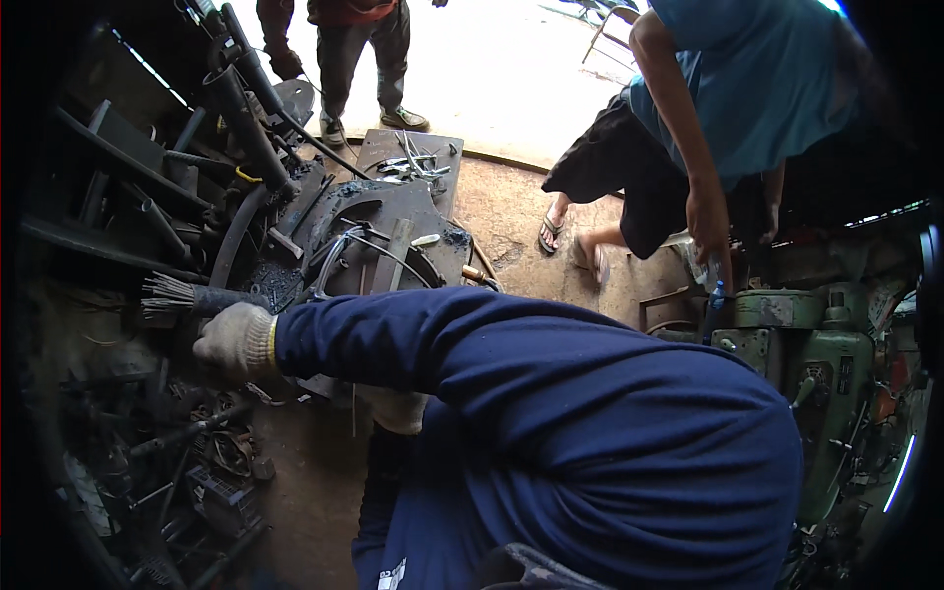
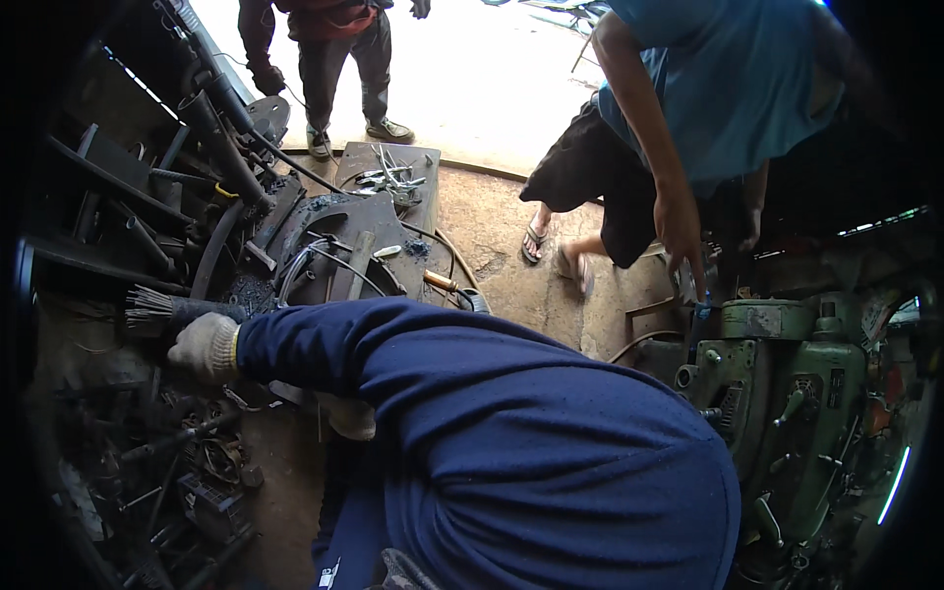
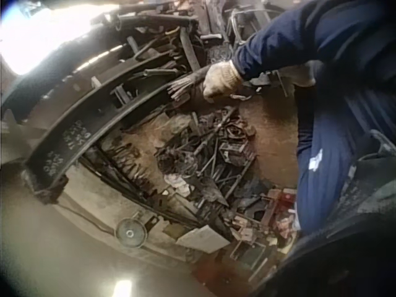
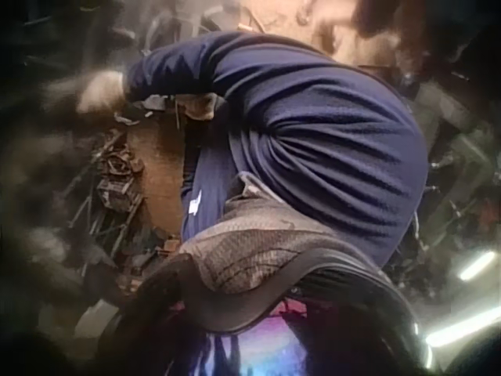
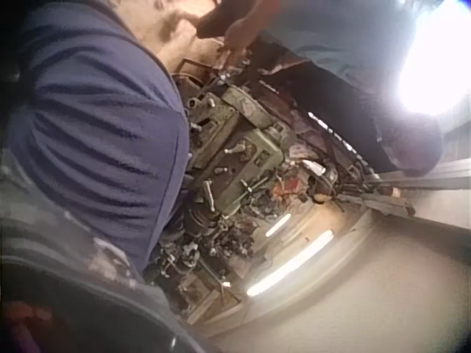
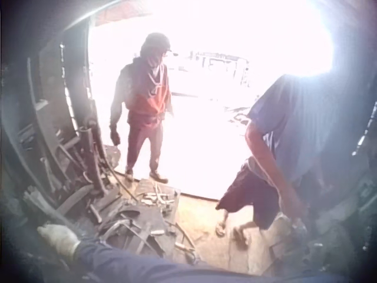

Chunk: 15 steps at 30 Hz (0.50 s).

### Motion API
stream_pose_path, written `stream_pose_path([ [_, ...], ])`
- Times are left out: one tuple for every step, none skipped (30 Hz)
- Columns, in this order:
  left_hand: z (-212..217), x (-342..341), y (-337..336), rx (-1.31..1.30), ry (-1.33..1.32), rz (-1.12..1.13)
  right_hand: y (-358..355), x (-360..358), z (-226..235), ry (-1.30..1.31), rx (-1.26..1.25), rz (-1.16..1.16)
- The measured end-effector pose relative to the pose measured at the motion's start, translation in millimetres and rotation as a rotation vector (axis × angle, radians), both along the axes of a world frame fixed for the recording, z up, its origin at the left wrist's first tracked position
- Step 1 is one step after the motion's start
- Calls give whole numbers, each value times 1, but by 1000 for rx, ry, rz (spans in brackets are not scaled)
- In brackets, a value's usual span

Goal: The person assembles a metal structure by aligning curved pipes and flat plates, using a welding torch to join the components while wearing protective gloves. The person subsequently uses a wrench to tighten bolts on the assembled frame.

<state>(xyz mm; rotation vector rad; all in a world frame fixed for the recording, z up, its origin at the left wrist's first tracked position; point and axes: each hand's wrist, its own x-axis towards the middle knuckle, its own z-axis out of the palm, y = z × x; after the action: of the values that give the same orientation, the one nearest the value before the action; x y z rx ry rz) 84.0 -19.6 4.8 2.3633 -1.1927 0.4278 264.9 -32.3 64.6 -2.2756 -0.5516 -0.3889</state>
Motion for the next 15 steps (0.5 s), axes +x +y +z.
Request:
stream_pose_path([
  [-1, 0, 0, 4, 2, -7, -1, -1, 2, -61, -1, 29],
  [-2, 1, -2, 6, -1, -12, -3, -1, 8, -122, -2, 58],
  [-1, 2, -1, 10, -2, -17, -3, -2, 15, -184, 2, 89],
  [-1, 3, -1, 15, -3, -19, -4, -3, 18, -317, 121, 108],
  [-1, 4, -2, 18, -3, -22, -8, -8, 29, -343, 150, 90],
  [0, 5, -6, 20, -6, -41, -19, -16, 46, -371, 176, 58],
  [0, 6, -7, 27, -9, -45, -25, -23, 60, -398, 204, 38],
  [0, 7, -9, 29, -8, -55, -33, -27, 72, -440, 256, -4],
  [0, 8, -13, 33, -9, -70, -45, -30, 83, -485, 305, -53],
  [0, 8, -14, 34, -11, -77, -56, -32, 91, -533, 354, -92],
  [1, 9, -15, 36, -12, -90, -71, -36, 94, -558, 423, -138],
  [2, 11, -7, 51, -21, -64, -79, -36, 98, -585, 513, -153],
  [2, 13, -8, 52, -23, -71, -98, -40, 100, -612, 581, -192],
  [3, 14, -9, 49, -27, -73, -116, -46, 99, -647, 571, -270],
  [5, 15, -10, 45, -33, -71, -133, -53, 97, -683, 562, -340],
])
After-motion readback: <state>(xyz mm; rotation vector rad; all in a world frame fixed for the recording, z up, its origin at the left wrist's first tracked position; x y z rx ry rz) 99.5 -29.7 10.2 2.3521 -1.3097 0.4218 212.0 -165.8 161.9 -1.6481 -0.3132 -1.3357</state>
